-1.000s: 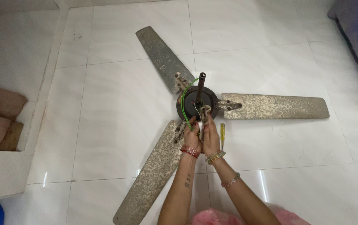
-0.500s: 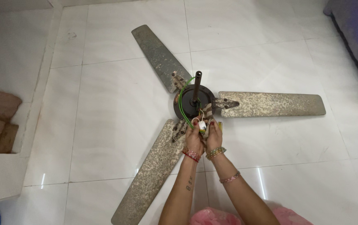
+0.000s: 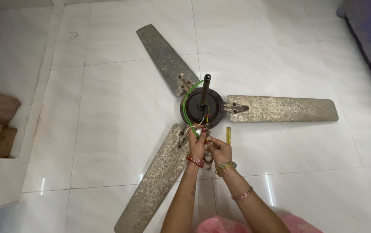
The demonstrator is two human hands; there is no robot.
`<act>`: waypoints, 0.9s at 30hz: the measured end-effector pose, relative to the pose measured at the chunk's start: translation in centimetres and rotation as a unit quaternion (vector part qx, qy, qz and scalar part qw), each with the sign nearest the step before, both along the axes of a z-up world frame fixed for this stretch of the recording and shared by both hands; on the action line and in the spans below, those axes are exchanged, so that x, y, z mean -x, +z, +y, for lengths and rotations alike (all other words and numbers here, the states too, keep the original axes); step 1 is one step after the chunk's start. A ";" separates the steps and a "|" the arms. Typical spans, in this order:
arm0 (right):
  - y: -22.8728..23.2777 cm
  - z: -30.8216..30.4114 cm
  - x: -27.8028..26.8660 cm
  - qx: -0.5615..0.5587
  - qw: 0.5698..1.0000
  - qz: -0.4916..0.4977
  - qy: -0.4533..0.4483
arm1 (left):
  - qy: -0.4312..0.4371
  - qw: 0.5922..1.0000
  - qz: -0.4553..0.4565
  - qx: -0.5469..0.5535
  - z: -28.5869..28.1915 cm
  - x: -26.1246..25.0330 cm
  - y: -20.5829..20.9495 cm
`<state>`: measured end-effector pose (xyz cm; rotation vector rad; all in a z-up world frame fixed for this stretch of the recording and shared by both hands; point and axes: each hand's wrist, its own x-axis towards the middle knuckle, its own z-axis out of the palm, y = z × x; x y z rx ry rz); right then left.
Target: The person works on the central motor housing of a ceiling fan lying on a tiled floor. They use a yellow screwdriver to adjust screws and manipulate the internal wiring, including a white capacitor and green wires, while holding the housing steady.
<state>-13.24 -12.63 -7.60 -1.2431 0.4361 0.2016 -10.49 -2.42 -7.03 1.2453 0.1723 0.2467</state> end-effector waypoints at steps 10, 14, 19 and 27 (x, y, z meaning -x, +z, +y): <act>6.1 -2.5 -8.2 0.249 0.962 -0.109 -0.031 | 0.215 0.952 0.084 0.202 6.4 -3.5 -0.9; 6.6 1.9 -12.6 0.295 0.949 -0.077 0.085 | 0.222 0.937 0.088 0.255 6.4 -4.2 -1.6; 4.0 3.5 -14.4 0.397 0.897 -0.175 0.083 | 0.229 0.945 0.086 0.215 6.3 -4.5 -3.6; -0.4 0.9 -13.8 0.455 0.868 -0.023 0.197 | 0.248 0.945 0.162 0.138 5.8 -3.6 -5.3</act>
